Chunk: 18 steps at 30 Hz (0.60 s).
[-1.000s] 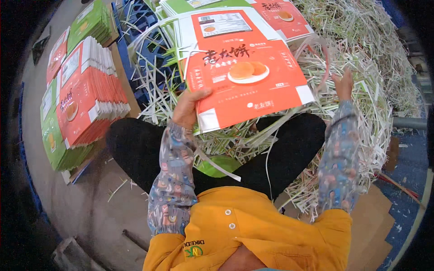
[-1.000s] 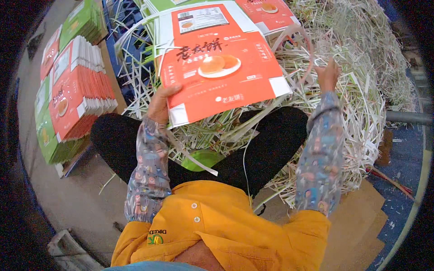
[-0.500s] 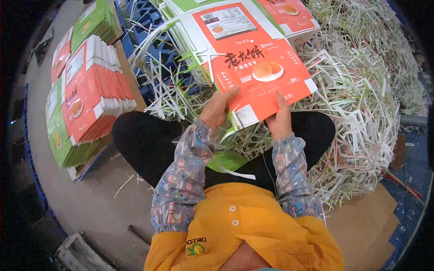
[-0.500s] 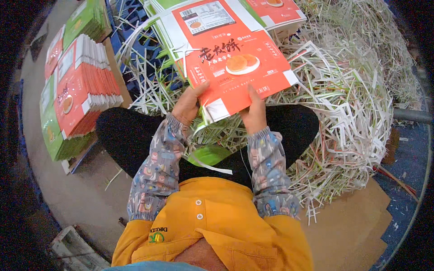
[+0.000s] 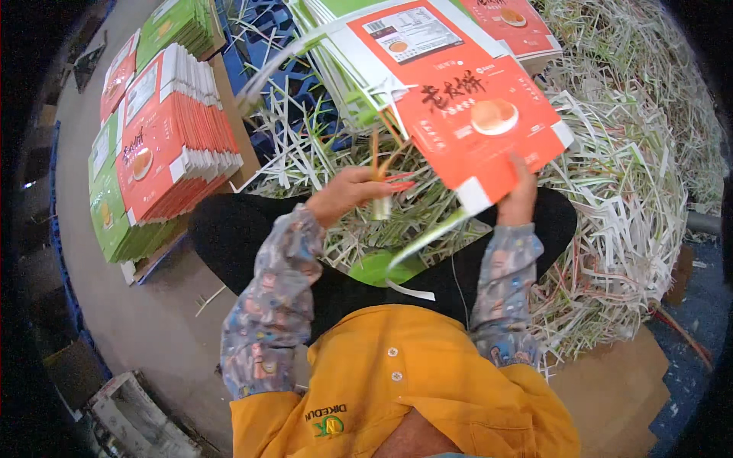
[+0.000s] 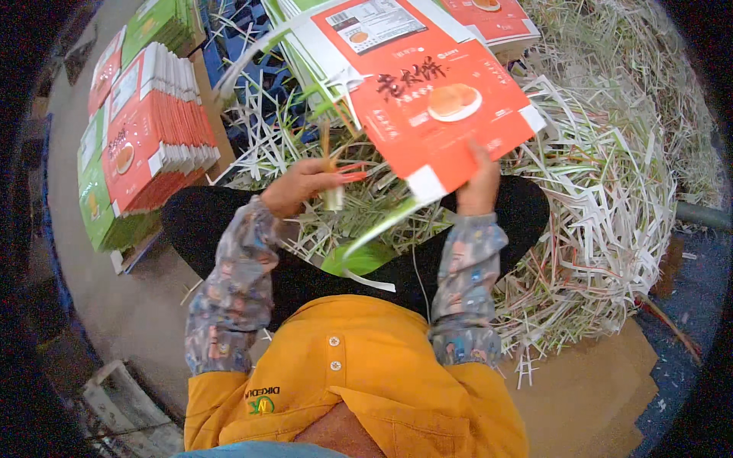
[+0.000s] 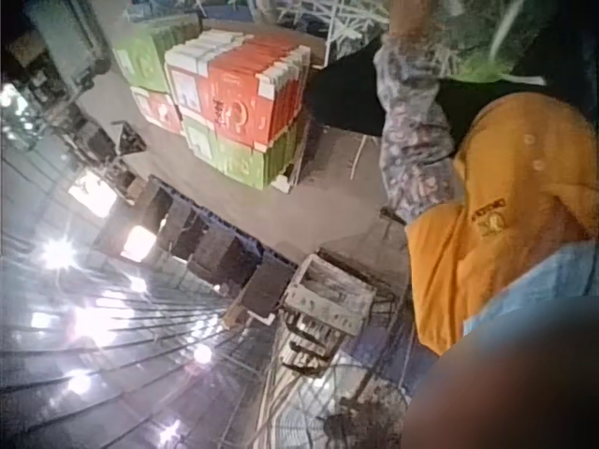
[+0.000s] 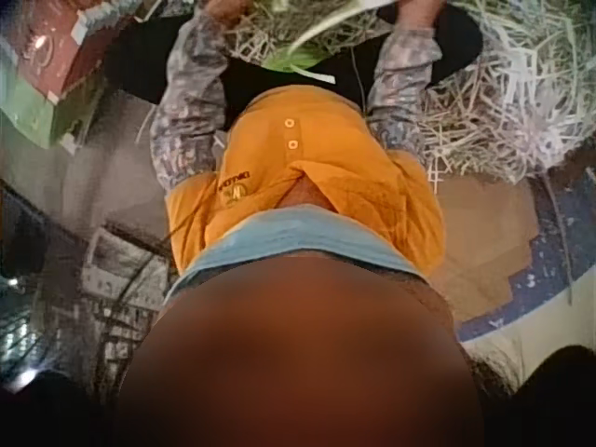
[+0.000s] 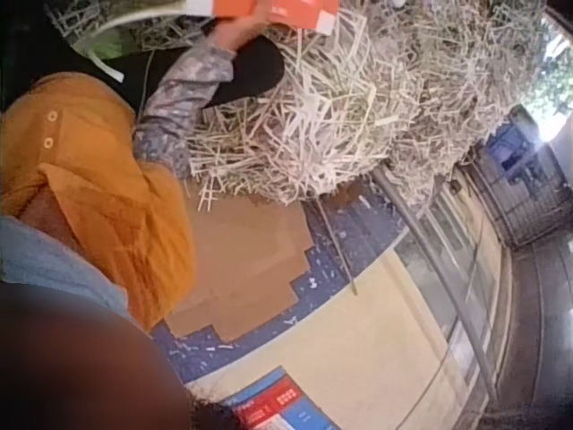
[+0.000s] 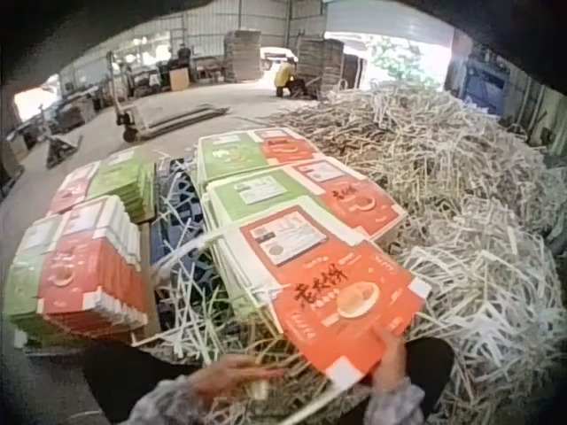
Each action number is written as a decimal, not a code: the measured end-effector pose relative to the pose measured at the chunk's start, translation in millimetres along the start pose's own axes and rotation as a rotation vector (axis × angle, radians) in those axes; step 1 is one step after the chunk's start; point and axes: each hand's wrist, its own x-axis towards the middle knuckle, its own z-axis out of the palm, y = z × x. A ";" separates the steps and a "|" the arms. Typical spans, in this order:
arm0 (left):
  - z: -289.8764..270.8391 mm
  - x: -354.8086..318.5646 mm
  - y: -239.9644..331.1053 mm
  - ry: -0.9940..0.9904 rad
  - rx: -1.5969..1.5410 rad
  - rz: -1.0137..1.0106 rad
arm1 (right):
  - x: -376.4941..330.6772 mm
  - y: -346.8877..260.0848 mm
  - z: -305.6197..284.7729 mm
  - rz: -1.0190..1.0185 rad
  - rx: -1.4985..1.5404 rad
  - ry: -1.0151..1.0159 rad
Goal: Sorting and stacking flat printed cardboard packaging sheets in a workshop environment.
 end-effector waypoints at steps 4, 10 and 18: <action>-35.0 -14.6 9.3 0.113 1.104 0.241 | 10.6 -14.1 -20.4 0.038 -0.022 0.035; -178.5 -48.1 -45.7 0.477 1.694 -0.555 | 11.3 -44.2 -29.5 0.068 0.034 0.040; -29.2 5.0 42.2 0.337 0.812 0.213 | 7.3 -15.8 -20.4 0.044 0.016 0.038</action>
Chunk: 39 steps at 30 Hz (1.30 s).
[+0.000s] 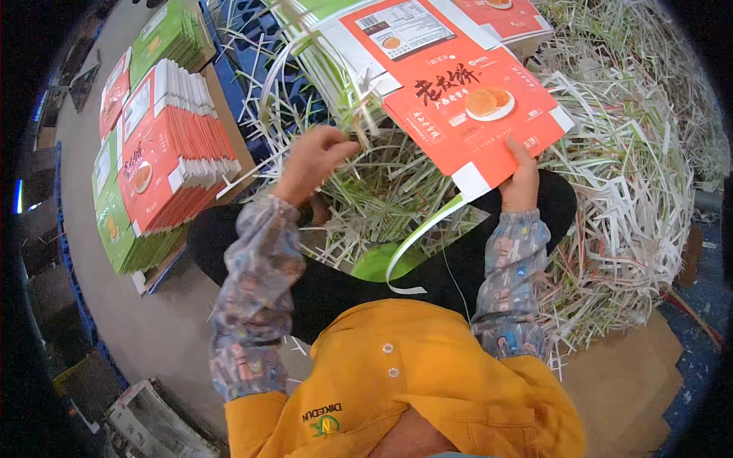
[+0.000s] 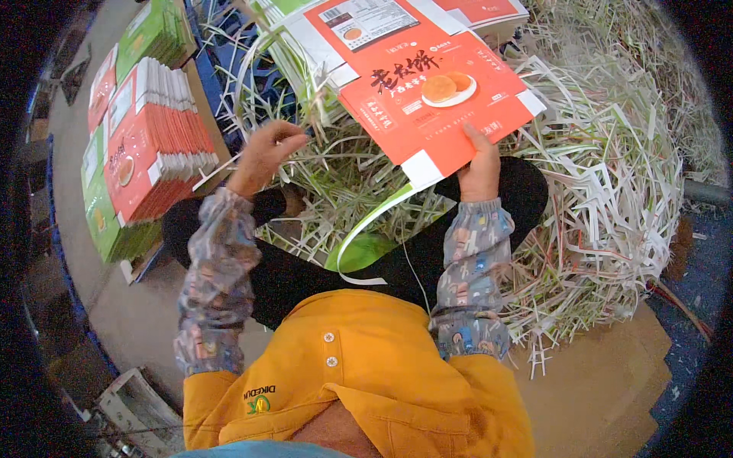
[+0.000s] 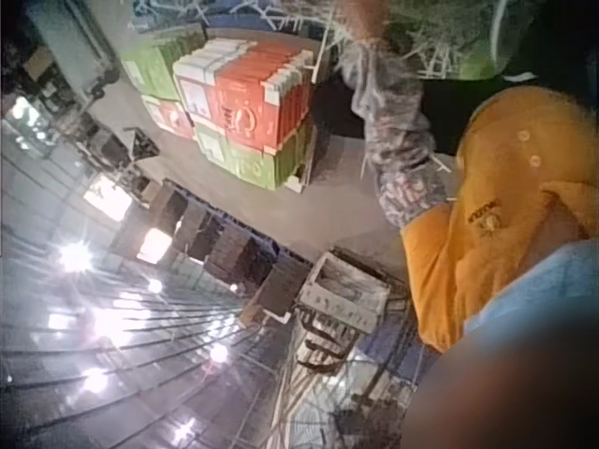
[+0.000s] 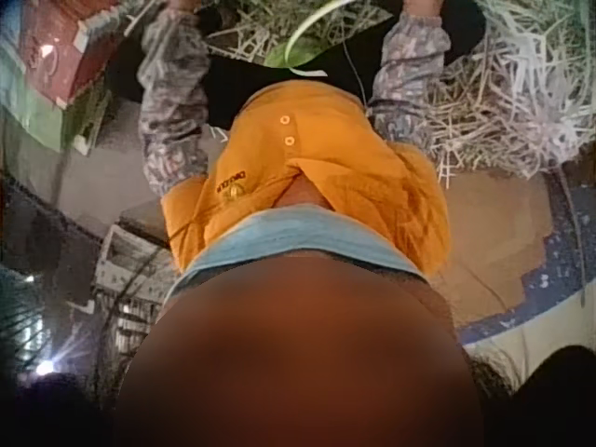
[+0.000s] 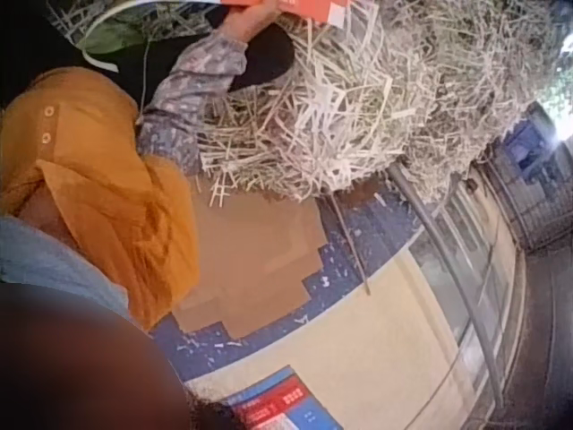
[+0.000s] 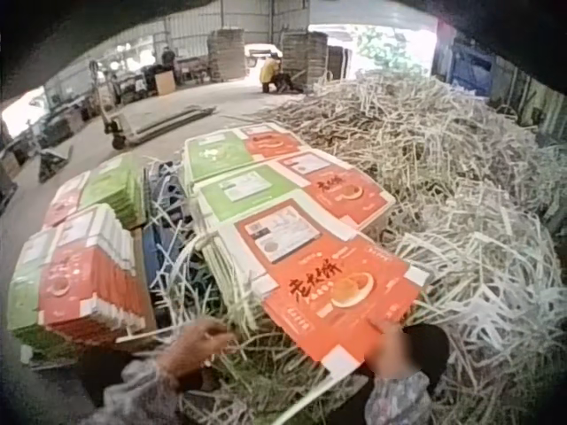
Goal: Sorting and stacking flat printed cardboard packaging sheets in a workshop environment.
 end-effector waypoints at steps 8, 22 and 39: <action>122.5 41.3 90.4 0.001 -1.776 -0.395 | -28.5 13.2 17.0 0.052 0.021 0.011; 129.6 66.0 76.1 0.190 -1.855 -0.321 | -115.1 14.3 11.7 0.468 -0.207 -0.261; 66.2 54.9 36.1 0.064 -1.879 -0.333 | 80.4 -333.8 -285.5 -0.627 -2.082 0.805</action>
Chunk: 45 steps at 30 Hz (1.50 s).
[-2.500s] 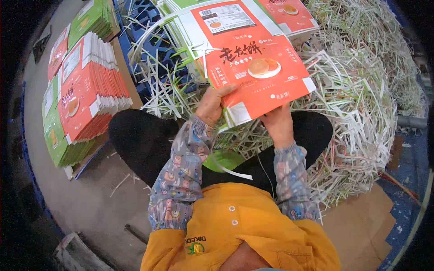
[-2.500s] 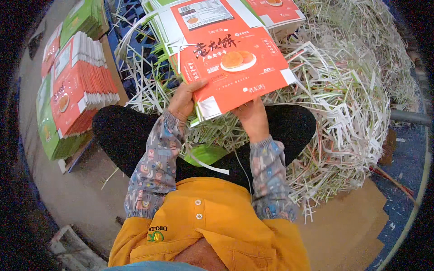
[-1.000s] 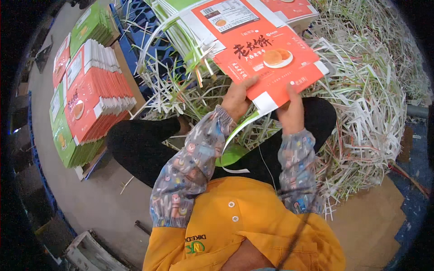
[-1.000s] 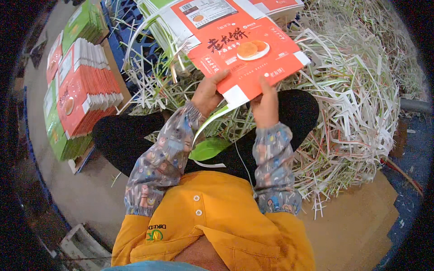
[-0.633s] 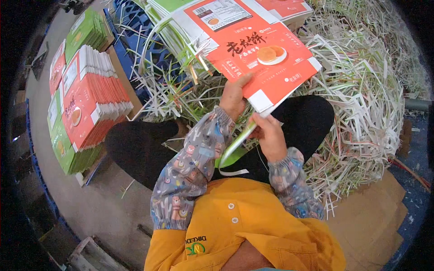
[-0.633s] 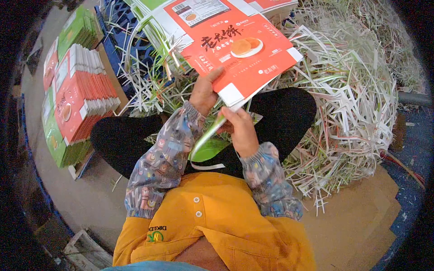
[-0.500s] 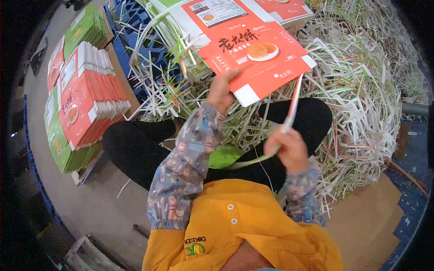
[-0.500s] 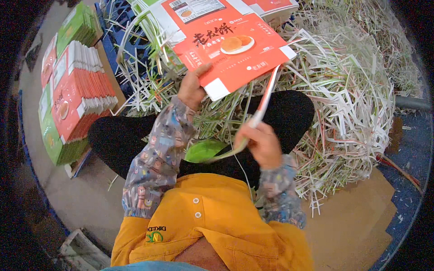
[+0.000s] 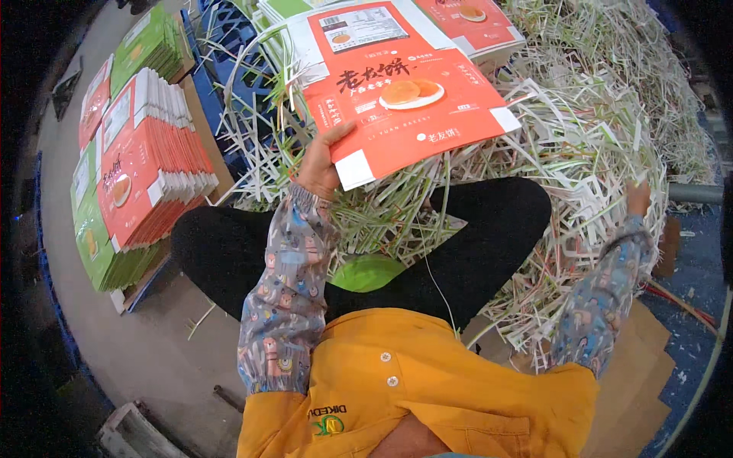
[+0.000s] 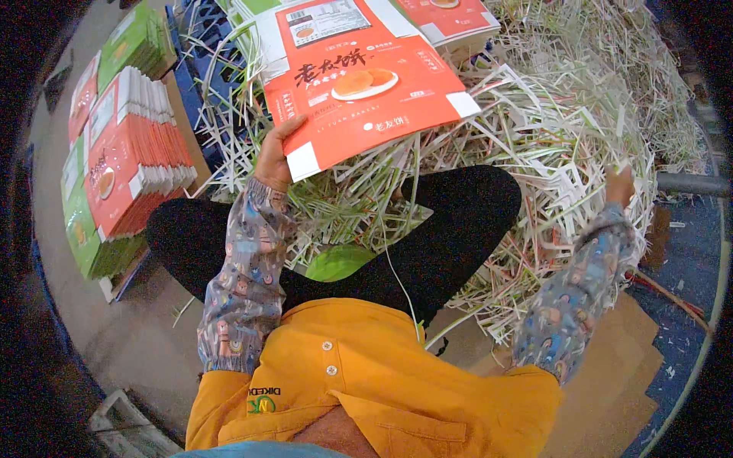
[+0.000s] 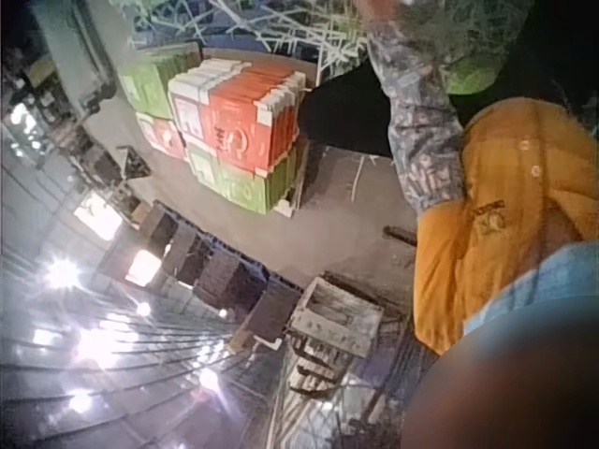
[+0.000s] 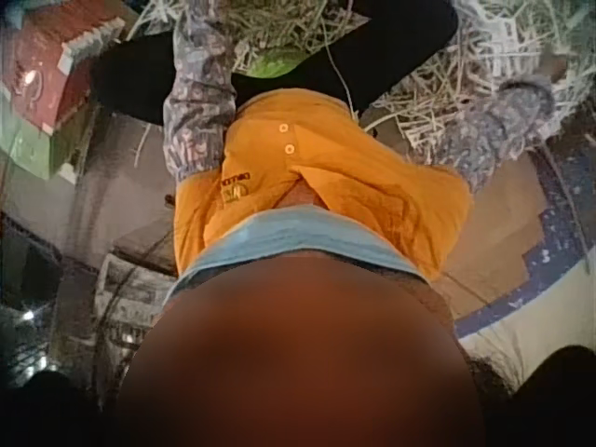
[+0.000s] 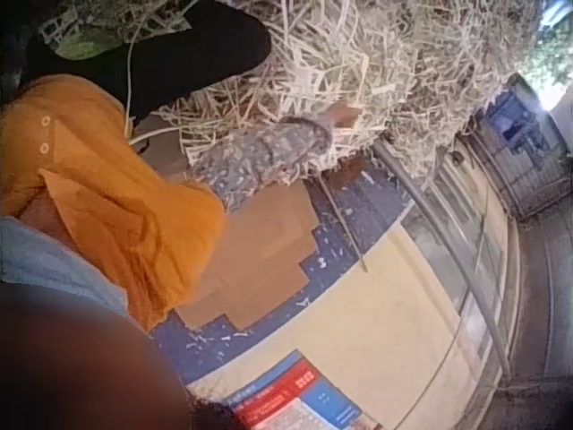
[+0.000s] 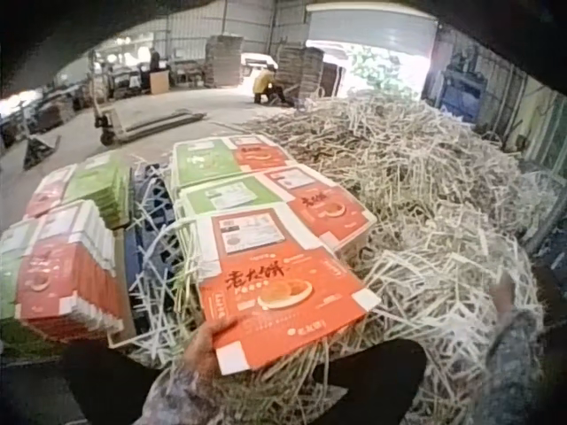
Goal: Sorting and stacking flat printed cardboard packaging sheets in a workshop environment.
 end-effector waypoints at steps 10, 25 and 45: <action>-2.9 -14.0 -5.5 -0.013 0.097 0.048 | -268.9 -340.8 -105.6 -0.109 1.529 -1.063; -59.8 -43.0 58.2 0.828 0.999 0.823 | -301.8 -371.8 -79.4 0.569 2.002 -1.035; -103.5 -17.4 139.8 -0.272 2.020 0.236 | -251.0 -296.9 -100.3 0.634 2.026 -0.916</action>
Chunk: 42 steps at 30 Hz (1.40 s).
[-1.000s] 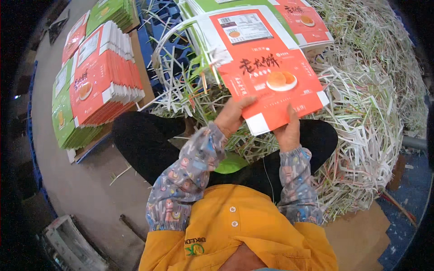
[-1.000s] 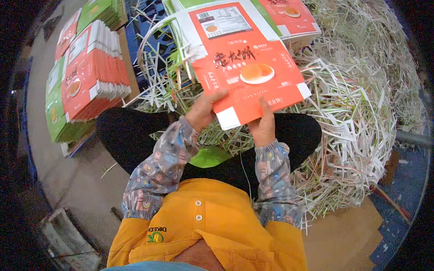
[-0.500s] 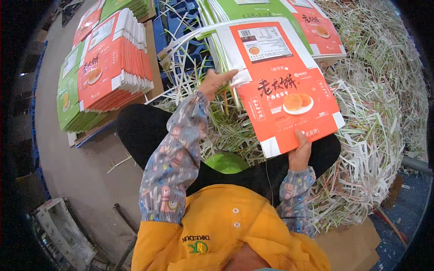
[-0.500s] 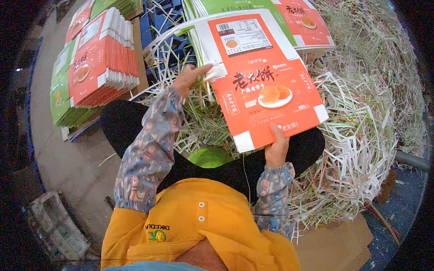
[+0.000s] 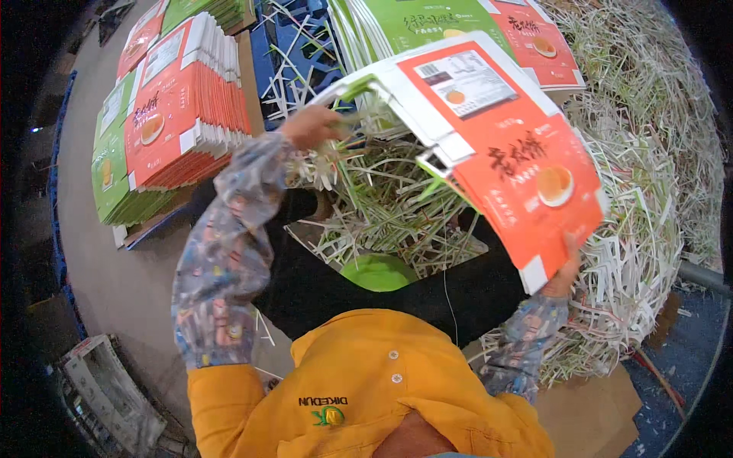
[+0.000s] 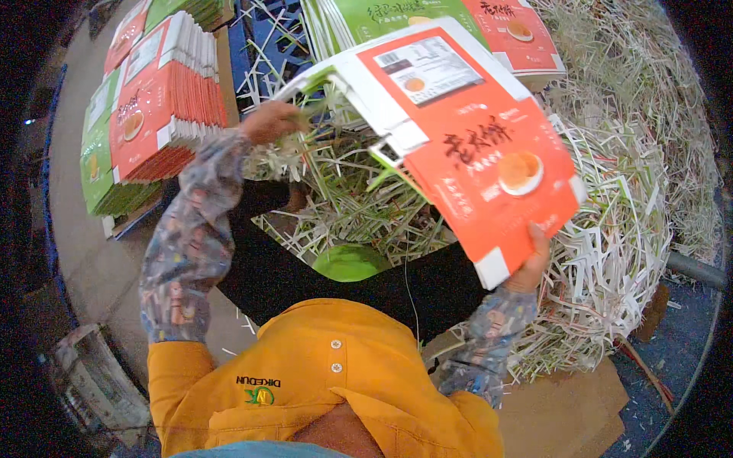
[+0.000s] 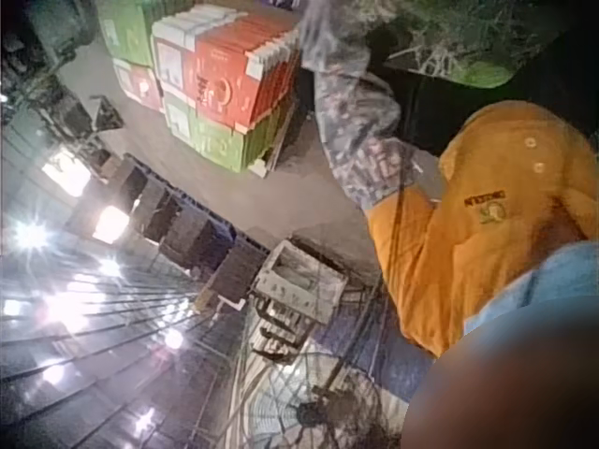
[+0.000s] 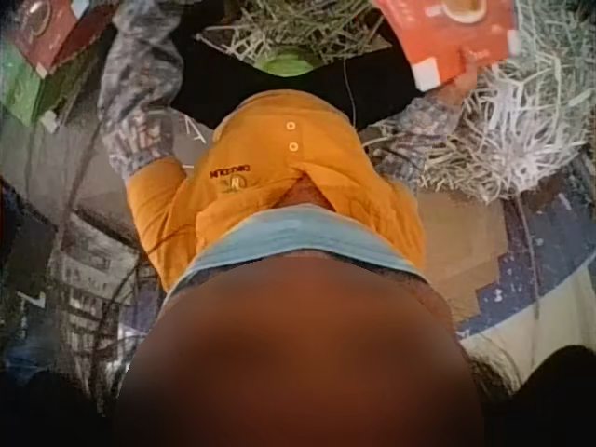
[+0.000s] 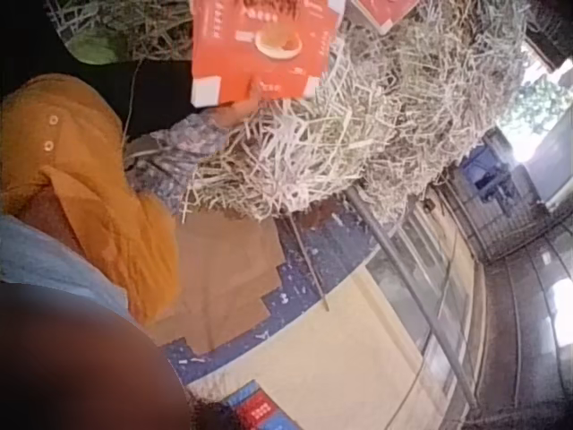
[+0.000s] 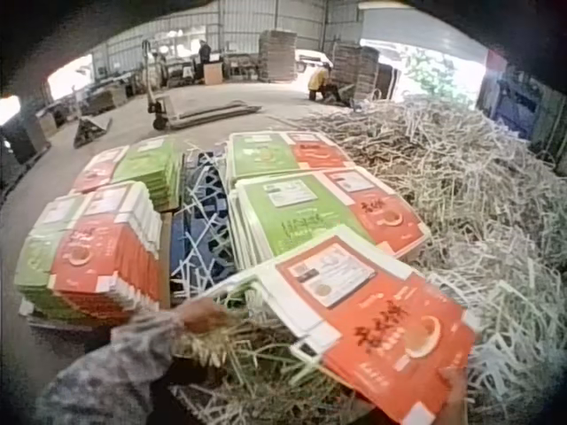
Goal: Sorting and stacking flat printed cardboard packaging sheets in a workshop environment.
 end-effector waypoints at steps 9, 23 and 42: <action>-21.9 -22.0 -8.6 0.210 0.584 -0.358 | 17.1 5.7 2.5 -0.071 -0.140 -0.048; 105.0 15.1 134.5 -0.049 -1.433 -0.405 | 9.8 26.4 3.8 -0.059 -0.096 0.020; 26.7 74.1 23.6 0.756 0.533 -0.309 | -3.0 5.5 16.7 -0.096 -0.141 -0.027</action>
